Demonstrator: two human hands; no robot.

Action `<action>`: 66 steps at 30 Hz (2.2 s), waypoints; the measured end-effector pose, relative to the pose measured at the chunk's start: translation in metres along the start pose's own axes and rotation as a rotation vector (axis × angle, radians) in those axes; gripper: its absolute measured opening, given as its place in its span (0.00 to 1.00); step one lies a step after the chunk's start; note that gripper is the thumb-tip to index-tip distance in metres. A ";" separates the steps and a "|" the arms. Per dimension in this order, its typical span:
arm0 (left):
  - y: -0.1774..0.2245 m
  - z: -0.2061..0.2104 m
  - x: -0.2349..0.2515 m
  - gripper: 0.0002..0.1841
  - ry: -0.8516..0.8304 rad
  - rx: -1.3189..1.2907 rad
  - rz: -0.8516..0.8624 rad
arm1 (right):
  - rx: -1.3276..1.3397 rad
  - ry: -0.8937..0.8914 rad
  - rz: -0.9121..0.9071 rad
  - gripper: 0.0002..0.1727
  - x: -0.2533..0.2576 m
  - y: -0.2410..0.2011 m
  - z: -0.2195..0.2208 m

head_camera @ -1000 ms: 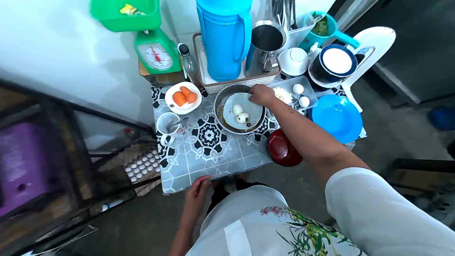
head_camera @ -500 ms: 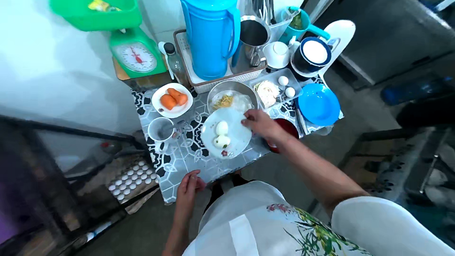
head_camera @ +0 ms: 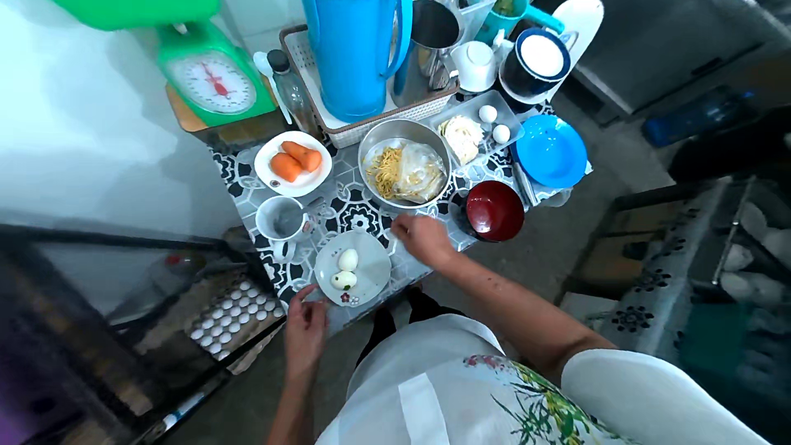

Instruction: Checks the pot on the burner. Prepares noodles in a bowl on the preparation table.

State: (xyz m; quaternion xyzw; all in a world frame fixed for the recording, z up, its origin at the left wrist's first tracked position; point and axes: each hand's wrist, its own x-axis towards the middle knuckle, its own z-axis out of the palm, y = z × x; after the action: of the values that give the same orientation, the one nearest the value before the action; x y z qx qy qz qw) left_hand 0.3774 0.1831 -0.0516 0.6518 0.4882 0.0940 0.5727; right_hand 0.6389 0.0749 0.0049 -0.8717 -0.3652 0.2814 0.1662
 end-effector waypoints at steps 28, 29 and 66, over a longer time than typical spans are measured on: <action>0.236 0.228 0.067 0.24 0.046 0.622 0.525 | 0.374 0.481 -0.586 0.12 0.013 0.160 -0.215; 0.240 0.234 0.062 0.25 0.042 0.618 0.497 | 0.462 0.462 -0.699 0.09 0.012 0.156 -0.213; 0.074 0.245 0.005 0.20 0.120 0.274 0.402 | -0.547 -0.155 -0.225 0.55 0.155 0.039 -0.046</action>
State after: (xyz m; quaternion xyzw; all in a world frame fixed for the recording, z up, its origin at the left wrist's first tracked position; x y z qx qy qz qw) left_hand 0.5857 0.0365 -0.0720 0.8006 0.3899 0.1777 0.4188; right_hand 0.7772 0.1578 -0.0358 -0.8141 -0.5333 0.2180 -0.0726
